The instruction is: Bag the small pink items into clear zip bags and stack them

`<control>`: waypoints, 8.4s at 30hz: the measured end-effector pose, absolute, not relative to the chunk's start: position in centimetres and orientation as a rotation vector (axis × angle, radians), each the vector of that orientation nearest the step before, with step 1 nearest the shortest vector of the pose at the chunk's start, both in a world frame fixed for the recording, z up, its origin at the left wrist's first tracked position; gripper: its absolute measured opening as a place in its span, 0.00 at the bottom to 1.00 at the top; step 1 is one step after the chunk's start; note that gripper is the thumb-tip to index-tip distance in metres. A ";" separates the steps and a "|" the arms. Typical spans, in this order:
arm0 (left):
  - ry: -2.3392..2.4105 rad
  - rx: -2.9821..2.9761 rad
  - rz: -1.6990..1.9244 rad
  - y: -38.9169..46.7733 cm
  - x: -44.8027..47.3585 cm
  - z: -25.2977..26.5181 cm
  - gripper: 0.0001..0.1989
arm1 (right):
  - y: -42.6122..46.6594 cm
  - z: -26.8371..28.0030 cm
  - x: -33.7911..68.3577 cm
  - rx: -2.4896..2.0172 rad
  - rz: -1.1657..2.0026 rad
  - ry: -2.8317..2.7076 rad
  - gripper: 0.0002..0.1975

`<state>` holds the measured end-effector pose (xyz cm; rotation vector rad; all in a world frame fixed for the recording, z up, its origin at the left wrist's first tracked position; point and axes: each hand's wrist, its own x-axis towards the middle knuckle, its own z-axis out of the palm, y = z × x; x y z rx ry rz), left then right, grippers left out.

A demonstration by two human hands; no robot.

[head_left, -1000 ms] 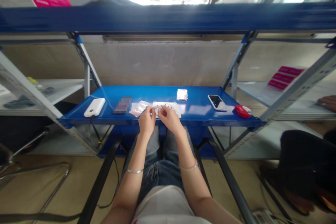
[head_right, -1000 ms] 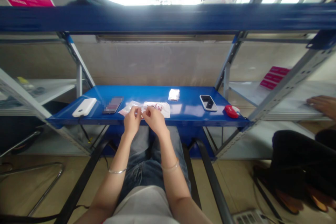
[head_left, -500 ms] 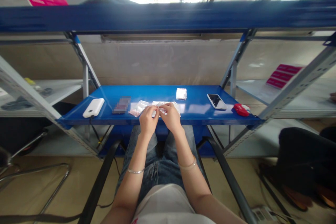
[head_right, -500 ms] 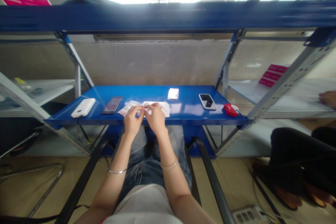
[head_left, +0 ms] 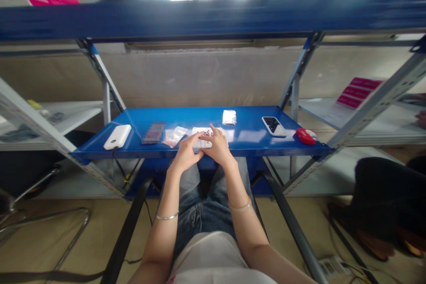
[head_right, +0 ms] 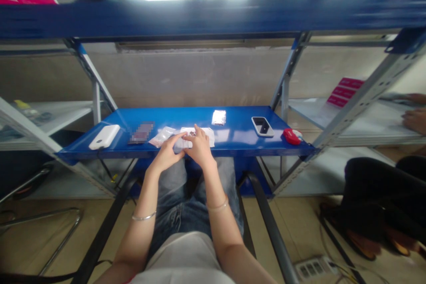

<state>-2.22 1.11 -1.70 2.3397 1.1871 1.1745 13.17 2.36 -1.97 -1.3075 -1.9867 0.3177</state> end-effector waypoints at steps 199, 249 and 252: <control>1.008 1.465 1.363 2.4 -4.0 -2.9 0.24 | 7.3 -9.9 10.0 -1.569 0.064 -1.547 0.08; 1.003 1.464 1.294 1.8 -3.3 -2.5 0.24 | 6.8 -8.1 14.1 -1.590 0.187 -1.760 0.10; 1.019 1.464 1.301 1.7 -3.4 -2.3 0.23 | 6.8 -8.3 14.2 -1.578 0.188 -1.685 0.06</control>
